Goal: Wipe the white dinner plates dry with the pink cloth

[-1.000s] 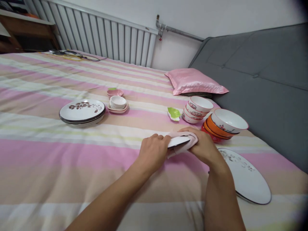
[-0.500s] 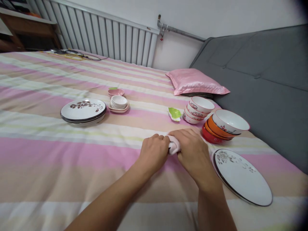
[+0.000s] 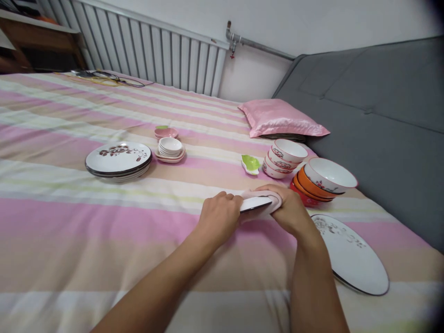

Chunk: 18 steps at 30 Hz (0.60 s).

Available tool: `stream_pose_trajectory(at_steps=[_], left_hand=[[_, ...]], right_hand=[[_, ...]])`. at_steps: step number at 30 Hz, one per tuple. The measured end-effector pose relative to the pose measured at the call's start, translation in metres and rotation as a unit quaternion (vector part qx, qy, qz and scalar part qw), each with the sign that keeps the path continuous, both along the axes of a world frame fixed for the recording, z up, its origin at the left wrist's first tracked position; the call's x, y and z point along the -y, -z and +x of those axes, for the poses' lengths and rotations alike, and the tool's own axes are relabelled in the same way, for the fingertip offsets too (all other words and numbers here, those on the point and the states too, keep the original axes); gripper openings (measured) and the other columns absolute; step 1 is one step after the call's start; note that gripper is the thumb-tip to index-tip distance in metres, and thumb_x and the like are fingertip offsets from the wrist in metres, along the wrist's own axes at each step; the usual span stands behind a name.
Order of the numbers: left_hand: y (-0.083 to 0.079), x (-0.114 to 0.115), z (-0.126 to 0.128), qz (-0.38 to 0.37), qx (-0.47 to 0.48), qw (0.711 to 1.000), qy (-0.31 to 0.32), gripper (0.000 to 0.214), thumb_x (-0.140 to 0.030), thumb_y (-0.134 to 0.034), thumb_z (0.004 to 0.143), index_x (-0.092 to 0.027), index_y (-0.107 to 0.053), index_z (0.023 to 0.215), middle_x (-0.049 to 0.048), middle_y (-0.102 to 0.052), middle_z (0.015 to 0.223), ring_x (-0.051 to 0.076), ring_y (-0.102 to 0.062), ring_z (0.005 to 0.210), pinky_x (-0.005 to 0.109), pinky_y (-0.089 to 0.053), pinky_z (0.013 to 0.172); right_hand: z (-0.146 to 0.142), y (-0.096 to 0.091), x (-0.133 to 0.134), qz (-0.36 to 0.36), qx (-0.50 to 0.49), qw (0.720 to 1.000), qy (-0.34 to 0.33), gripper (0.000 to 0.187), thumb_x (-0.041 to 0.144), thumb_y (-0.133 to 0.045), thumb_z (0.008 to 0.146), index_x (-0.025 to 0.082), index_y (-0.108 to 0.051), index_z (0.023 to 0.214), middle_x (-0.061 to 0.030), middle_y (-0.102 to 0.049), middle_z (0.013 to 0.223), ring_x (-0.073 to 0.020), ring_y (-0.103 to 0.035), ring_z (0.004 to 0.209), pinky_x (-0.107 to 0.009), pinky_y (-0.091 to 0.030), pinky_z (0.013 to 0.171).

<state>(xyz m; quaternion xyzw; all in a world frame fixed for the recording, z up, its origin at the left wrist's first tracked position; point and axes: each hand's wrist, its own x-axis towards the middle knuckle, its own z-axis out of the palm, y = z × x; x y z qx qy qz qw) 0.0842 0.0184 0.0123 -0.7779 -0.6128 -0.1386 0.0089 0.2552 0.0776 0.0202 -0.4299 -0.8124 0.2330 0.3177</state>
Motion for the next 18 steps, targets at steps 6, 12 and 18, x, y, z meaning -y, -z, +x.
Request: stream_pose_trajectory(at_steps=[6,12,18], left_hand=[[0.003,-0.003,-0.006,-0.015,0.02,1.0,-0.006,0.025,-0.014,-0.048,0.078,-0.023,-0.064,0.094,0.0037,-0.068,0.085,0.023,-0.061,0.082,0.028,-0.042,0.059],[0.014,-0.016,-0.029,-0.087,0.073,0.993,-0.021,0.021,-0.032,-0.053,0.08,-0.026,-0.065,0.097,0.003,-0.07,0.088,0.021,-0.063,0.079,0.026,-0.04,0.059],[0.022,-0.022,-0.032,-0.099,0.05,0.993,-0.027,0.026,-0.027,-0.039,0.089,-0.02,-0.063,0.085,0.0064,-0.068,0.078,0.02,-0.063,0.07,0.026,-0.038,0.057]], right_hand=[[0.014,0.027,-0.019,-0.146,-0.118,0.982,-0.022,0.033,0.014,-0.056,0.058,0.014,-0.066,0.089,-0.0055,-0.068,0.084,-0.0185,-0.062,0.072,-0.026,-0.048,0.059],[0.016,0.037,-0.022,-0.265,-0.242,0.932,0.048,0.031,0.021,-0.066,0.056,0.015,-0.065,0.087,-0.003,-0.066,0.071,-0.0165,-0.06,0.06,-0.026,-0.049,0.052],[0.015,0.04,-0.024,-0.274,-0.282,0.916,0.079,0.042,0.019,-0.072,0.051,0.014,-0.068,0.092,-0.0085,-0.07,0.08,-0.0221,-0.064,0.068,-0.032,-0.053,0.056]])
